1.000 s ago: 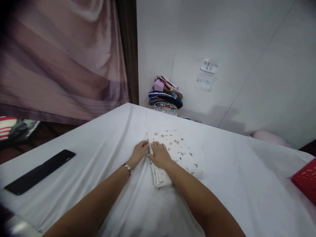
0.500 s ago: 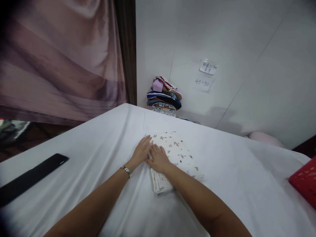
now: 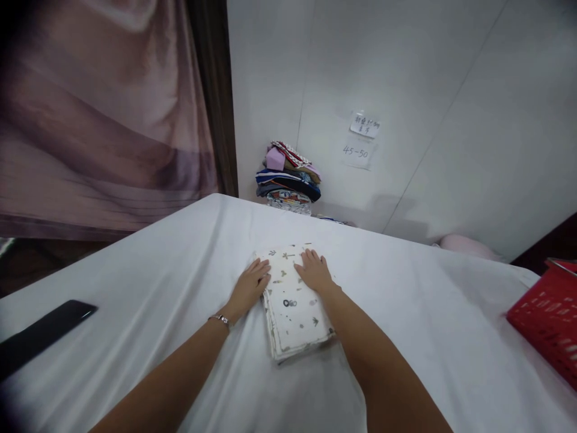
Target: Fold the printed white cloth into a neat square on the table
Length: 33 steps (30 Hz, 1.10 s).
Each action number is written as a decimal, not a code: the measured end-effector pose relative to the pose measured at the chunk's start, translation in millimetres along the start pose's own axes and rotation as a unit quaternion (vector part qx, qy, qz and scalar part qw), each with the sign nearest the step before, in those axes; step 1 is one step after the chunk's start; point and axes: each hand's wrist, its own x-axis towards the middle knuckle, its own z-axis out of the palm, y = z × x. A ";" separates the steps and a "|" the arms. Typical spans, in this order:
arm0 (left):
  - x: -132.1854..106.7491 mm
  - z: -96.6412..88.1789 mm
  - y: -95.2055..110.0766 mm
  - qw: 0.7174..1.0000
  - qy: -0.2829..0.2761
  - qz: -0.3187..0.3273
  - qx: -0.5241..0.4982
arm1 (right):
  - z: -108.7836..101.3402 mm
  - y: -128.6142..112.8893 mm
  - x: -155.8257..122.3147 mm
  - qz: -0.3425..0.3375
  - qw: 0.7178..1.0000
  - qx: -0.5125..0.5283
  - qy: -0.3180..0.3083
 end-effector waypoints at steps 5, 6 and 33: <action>0.0 2.2 -6.4 1.000 0.016 0.013 -0.018 | -7.9 12.2 -6.1 0.014 0.997 0.067 -0.028; -0.2 2.7 -7.9 0.999 0.021 0.016 -0.023 | -11.2 17.3 -11.7 0.029 0.996 0.073 -0.028; -45.2 -11.3 60.0 0.951 -0.106 -0.244 -0.160 | -27.0 42.4 -198.0 0.282 0.757 0.589 -0.030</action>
